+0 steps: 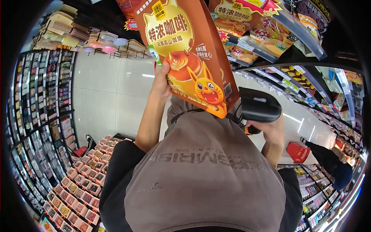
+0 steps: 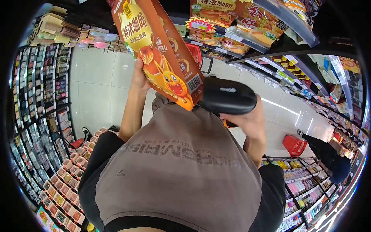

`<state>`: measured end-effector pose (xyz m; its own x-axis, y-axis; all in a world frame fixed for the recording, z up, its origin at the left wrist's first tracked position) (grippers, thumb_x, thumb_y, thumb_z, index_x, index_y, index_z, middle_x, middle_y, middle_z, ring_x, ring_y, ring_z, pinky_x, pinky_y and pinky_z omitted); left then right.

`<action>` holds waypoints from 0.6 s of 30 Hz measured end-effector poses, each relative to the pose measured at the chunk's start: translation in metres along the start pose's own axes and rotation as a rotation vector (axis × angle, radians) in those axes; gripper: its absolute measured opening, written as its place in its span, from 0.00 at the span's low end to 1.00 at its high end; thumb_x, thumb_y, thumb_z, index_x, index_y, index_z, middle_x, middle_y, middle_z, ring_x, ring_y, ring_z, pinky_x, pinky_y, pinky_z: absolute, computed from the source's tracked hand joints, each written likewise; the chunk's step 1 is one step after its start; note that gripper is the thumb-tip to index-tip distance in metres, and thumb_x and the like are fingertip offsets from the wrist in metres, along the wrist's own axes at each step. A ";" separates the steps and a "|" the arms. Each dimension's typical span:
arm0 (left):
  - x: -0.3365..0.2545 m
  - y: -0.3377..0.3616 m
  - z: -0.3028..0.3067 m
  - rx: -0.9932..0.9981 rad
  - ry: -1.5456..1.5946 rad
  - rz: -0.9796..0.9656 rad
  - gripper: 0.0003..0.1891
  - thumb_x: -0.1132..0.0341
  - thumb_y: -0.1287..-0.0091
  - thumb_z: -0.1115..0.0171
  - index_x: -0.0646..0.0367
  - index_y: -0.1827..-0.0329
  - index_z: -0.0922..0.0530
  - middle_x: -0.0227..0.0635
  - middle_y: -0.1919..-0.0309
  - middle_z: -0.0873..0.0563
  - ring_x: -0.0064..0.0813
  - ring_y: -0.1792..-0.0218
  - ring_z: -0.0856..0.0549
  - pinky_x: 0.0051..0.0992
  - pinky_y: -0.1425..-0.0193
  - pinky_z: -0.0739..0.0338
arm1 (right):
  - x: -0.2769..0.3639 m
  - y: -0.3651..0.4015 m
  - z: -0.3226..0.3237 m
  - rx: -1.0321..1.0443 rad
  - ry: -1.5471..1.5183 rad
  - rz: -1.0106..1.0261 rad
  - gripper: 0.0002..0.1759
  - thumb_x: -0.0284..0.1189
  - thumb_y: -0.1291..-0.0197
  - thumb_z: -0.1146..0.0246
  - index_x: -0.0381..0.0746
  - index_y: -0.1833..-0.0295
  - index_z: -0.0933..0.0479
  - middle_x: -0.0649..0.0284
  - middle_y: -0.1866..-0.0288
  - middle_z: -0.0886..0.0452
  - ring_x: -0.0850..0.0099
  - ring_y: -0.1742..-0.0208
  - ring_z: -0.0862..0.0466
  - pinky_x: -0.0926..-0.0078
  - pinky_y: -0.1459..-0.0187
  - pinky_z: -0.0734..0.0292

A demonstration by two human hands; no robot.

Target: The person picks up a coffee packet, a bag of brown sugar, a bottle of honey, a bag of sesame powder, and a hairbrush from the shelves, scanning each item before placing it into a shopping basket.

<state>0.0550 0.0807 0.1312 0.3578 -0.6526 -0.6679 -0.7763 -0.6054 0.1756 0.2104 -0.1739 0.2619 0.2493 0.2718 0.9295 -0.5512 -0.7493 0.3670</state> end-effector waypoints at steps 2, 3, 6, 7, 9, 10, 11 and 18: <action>-0.006 -0.003 0.004 -0.003 -0.012 -0.054 0.38 0.51 0.38 0.34 0.61 0.31 0.42 0.42 0.40 0.26 0.34 0.41 0.23 0.34 0.39 0.24 | 0.015 0.004 -0.013 -0.032 0.228 0.071 0.26 0.17 0.60 0.27 0.29 0.50 0.24 0.59 0.61 0.15 0.78 0.60 0.17 0.77 0.56 0.22; -0.010 -0.003 0.003 0.007 -0.016 -0.073 0.39 0.51 0.39 0.33 0.61 0.31 0.42 0.41 0.40 0.26 0.34 0.41 0.23 0.35 0.39 0.24 | 0.017 0.003 -0.016 -0.035 0.228 0.076 0.26 0.17 0.60 0.27 0.29 0.50 0.24 0.59 0.61 0.15 0.78 0.60 0.17 0.77 0.56 0.22; -0.015 -0.006 0.012 -0.012 -0.035 -0.099 0.41 0.51 0.41 0.31 0.62 0.32 0.42 0.41 0.41 0.25 0.34 0.42 0.22 0.34 0.41 0.22 | 0.015 0.001 -0.019 -0.070 0.267 0.001 0.26 0.18 0.58 0.28 0.30 0.49 0.24 0.59 0.58 0.15 0.78 0.56 0.18 0.77 0.53 0.24; -0.019 -0.007 0.015 -0.001 -0.108 -0.140 0.38 0.45 0.41 0.34 0.61 0.35 0.37 0.39 0.44 0.23 0.33 0.44 0.21 0.34 0.41 0.22 | 0.016 0.000 -0.020 -0.046 0.300 0.020 0.26 0.19 0.58 0.28 0.30 0.48 0.24 0.59 0.57 0.16 0.77 0.55 0.18 0.77 0.52 0.24; -0.027 -0.008 0.007 0.007 -0.219 -0.213 0.39 0.40 0.44 0.34 0.59 0.38 0.32 0.36 0.47 0.21 0.31 0.47 0.19 0.33 0.44 0.21 | 0.014 0.000 -0.021 -0.023 0.330 0.031 0.26 0.19 0.57 0.28 0.30 0.48 0.24 0.59 0.55 0.16 0.76 0.54 0.19 0.76 0.51 0.25; -0.026 -0.009 0.010 0.008 -0.219 -0.205 0.39 0.40 0.44 0.34 0.59 0.38 0.32 0.36 0.47 0.21 0.31 0.47 0.19 0.33 0.44 0.21 | 0.016 0.001 -0.024 0.062 0.326 0.090 0.26 0.20 0.57 0.28 0.30 0.47 0.24 0.58 0.55 0.16 0.76 0.54 0.19 0.76 0.50 0.25; -0.026 -0.012 0.014 0.027 -0.213 -0.208 0.39 0.40 0.44 0.33 0.59 0.38 0.32 0.36 0.47 0.21 0.31 0.47 0.19 0.33 0.44 0.21 | 0.017 0.002 -0.027 0.146 0.320 0.152 0.27 0.20 0.56 0.29 0.30 0.47 0.24 0.58 0.55 0.16 0.76 0.55 0.19 0.75 0.49 0.25; -0.033 -0.020 0.023 0.138 -0.178 -0.198 0.40 0.41 0.47 0.30 0.59 0.39 0.31 0.37 0.48 0.19 0.32 0.50 0.17 0.33 0.48 0.18 | 0.005 -0.007 -0.032 0.153 0.136 -0.004 0.30 0.16 0.55 0.29 0.31 0.42 0.28 0.64 0.68 0.18 0.80 0.74 0.22 0.83 0.74 0.26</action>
<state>0.0465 0.1248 0.1327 0.4223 -0.4305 -0.7977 -0.7680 -0.6374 -0.0625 0.1897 -0.1479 0.2652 0.1355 0.3460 0.9284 -0.4203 -0.8285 0.3701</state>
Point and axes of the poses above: each hand's wrist, its own y-axis away from the middle knuckle, its own z-axis out of the back of the hand, x = y × z, the point moved 5 cm from there along -y, towards the middle knuckle
